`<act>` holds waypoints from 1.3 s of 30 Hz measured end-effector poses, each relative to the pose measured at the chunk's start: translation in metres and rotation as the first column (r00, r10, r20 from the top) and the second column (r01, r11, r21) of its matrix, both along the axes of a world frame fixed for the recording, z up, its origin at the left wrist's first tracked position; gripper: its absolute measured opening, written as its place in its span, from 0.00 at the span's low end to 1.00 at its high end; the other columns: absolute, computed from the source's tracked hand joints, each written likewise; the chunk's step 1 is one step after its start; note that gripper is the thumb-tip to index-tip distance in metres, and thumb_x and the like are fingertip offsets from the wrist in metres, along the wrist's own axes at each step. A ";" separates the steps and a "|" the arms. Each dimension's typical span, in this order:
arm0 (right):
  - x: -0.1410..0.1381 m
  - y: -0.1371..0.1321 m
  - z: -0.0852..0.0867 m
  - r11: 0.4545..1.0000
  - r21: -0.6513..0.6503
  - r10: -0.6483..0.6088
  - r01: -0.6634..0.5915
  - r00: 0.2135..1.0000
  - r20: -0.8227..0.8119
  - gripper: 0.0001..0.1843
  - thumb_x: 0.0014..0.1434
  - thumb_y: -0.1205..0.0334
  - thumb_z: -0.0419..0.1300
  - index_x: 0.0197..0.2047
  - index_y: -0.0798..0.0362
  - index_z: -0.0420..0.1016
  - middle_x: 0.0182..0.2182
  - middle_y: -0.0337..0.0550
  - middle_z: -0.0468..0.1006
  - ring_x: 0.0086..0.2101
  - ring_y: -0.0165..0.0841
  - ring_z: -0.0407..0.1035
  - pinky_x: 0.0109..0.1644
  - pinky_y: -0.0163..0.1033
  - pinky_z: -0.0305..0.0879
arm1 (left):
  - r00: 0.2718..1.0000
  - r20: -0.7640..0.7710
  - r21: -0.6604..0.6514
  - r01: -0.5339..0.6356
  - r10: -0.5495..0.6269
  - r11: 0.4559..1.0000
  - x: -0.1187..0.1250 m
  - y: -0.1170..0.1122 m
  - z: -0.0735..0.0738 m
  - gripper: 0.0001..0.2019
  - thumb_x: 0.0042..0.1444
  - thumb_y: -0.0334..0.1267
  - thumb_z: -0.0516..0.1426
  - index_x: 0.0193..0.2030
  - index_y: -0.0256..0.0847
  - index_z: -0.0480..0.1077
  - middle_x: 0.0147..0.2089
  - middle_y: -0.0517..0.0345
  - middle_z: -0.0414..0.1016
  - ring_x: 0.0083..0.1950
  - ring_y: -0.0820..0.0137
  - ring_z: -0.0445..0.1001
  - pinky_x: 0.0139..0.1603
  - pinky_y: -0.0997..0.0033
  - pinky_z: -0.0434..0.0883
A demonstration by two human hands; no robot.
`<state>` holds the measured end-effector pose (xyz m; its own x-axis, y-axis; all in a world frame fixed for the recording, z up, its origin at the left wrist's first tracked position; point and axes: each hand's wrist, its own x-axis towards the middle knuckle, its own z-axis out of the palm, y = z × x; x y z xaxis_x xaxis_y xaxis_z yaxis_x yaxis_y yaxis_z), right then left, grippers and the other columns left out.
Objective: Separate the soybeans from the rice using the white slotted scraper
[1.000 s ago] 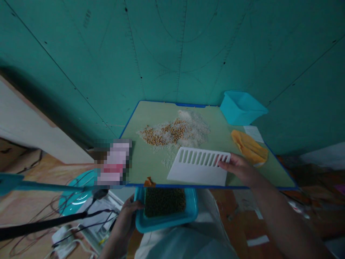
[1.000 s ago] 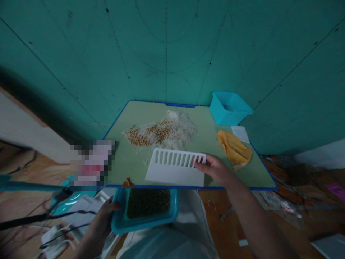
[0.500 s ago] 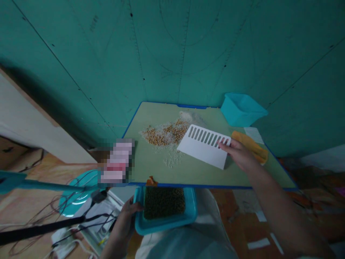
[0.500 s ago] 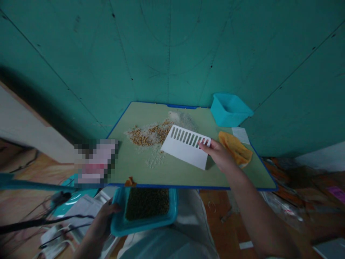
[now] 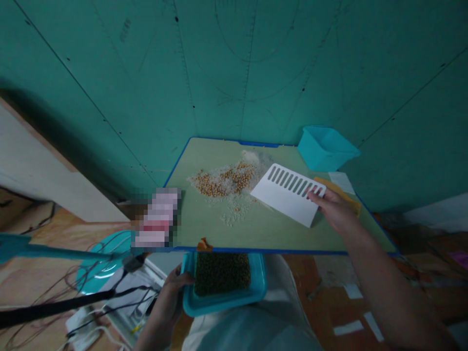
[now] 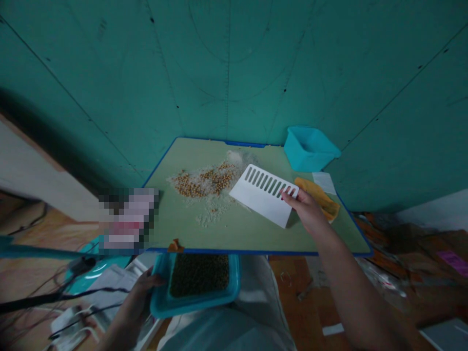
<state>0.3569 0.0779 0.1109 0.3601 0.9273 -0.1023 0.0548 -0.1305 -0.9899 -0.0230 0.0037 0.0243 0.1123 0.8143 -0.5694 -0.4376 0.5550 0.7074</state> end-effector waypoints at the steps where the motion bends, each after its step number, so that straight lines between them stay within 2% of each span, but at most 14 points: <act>1: 0.001 -0.001 -0.001 1.000 -0.002 0.005 -0.005 1.000 0.002 0.20 0.39 0.49 0.69 0.34 0.50 0.74 0.29 0.36 0.76 0.30 0.33 0.68 0.37 0.39 0.61 | 1.000 0.000 0.000 0.003 -0.003 1.000 0.000 0.000 -0.001 0.12 0.30 0.23 0.58 0.25 0.40 0.75 0.19 0.61 0.78 0.26 0.62 0.78 0.25 0.69 0.72; 5: 0.002 -0.006 -0.007 0.999 -0.036 0.007 -0.007 1.000 0.008 0.20 0.40 0.50 0.69 0.35 0.50 0.75 0.30 0.37 0.78 0.31 0.34 0.70 0.37 0.39 0.62 | 1.000 -0.017 -0.012 0.003 -0.003 1.000 0.001 0.002 0.001 0.11 0.29 0.24 0.59 0.24 0.40 0.75 0.19 0.60 0.78 0.25 0.61 0.77 0.24 0.69 0.72; 9: 0.001 -0.011 -0.009 0.999 -0.038 0.000 -0.002 0.999 -0.033 0.21 0.36 0.49 0.70 0.33 0.49 0.76 0.29 0.37 0.77 0.30 0.34 0.69 0.37 0.39 0.63 | 0.999 -0.041 -0.028 -0.014 0.013 1.000 0.003 0.002 0.003 0.11 0.28 0.25 0.58 0.23 0.40 0.74 0.18 0.60 0.77 0.24 0.61 0.77 0.23 0.69 0.72; 15: -0.002 -0.016 -0.006 0.999 -0.020 -0.027 0.026 0.998 -0.056 0.22 0.33 0.47 0.71 0.31 0.49 0.76 0.26 0.36 0.77 0.28 0.32 0.68 0.35 0.38 0.63 | 1.000 -0.008 0.003 0.004 -0.004 1.000 0.000 -0.002 -0.004 0.12 0.31 0.24 0.57 0.26 0.40 0.76 0.18 0.61 0.77 0.23 0.64 0.76 0.23 0.70 0.71; 20: -0.007 -0.027 -0.008 0.996 -0.087 0.009 -0.013 0.999 -0.047 0.23 0.33 0.45 0.71 0.29 0.52 0.75 0.25 0.38 0.77 0.28 0.33 0.69 0.34 0.38 0.63 | 1.000 -0.030 -0.003 -0.006 0.006 1.000 0.001 -0.002 -0.004 0.12 0.30 0.23 0.58 0.24 0.40 0.75 0.18 0.62 0.77 0.23 0.64 0.76 0.23 0.71 0.71; 30: 0.001 -0.034 -0.019 0.994 -0.102 -0.055 0.046 0.994 -0.090 0.23 0.35 0.46 0.70 0.32 0.52 0.77 0.28 0.41 0.79 0.30 0.37 0.72 0.35 0.40 0.65 | 0.999 0.007 -0.045 -0.033 0.034 0.998 0.003 -0.003 -0.002 0.13 0.31 0.27 0.59 0.28 0.39 0.75 0.20 0.58 0.78 0.29 0.57 0.77 0.26 0.64 0.72; 35: -0.007 -0.039 -0.024 0.987 -0.129 -0.110 0.096 0.988 -0.106 0.20 0.37 0.46 0.70 0.31 0.51 0.77 0.28 0.42 0.80 0.30 0.37 0.72 0.36 0.41 0.65 | 1.000 0.017 -0.035 -0.009 0.010 0.999 0.008 -0.005 0.004 0.18 0.31 0.27 0.59 0.35 0.39 0.76 0.20 0.58 0.77 0.28 0.55 0.77 0.27 0.60 0.71; 39: -0.012 -0.043 -0.024 0.985 -0.138 -0.115 0.100 0.988 -0.106 0.21 0.38 0.46 0.69 0.32 0.51 0.77 0.29 0.44 0.80 0.31 0.40 0.73 0.36 0.43 0.67 | 1.000 0.018 -0.047 -0.016 0.016 0.999 0.010 -0.007 0.007 0.20 0.31 0.28 0.59 0.36 0.38 0.76 0.21 0.56 0.78 0.27 0.54 0.76 0.27 0.58 0.71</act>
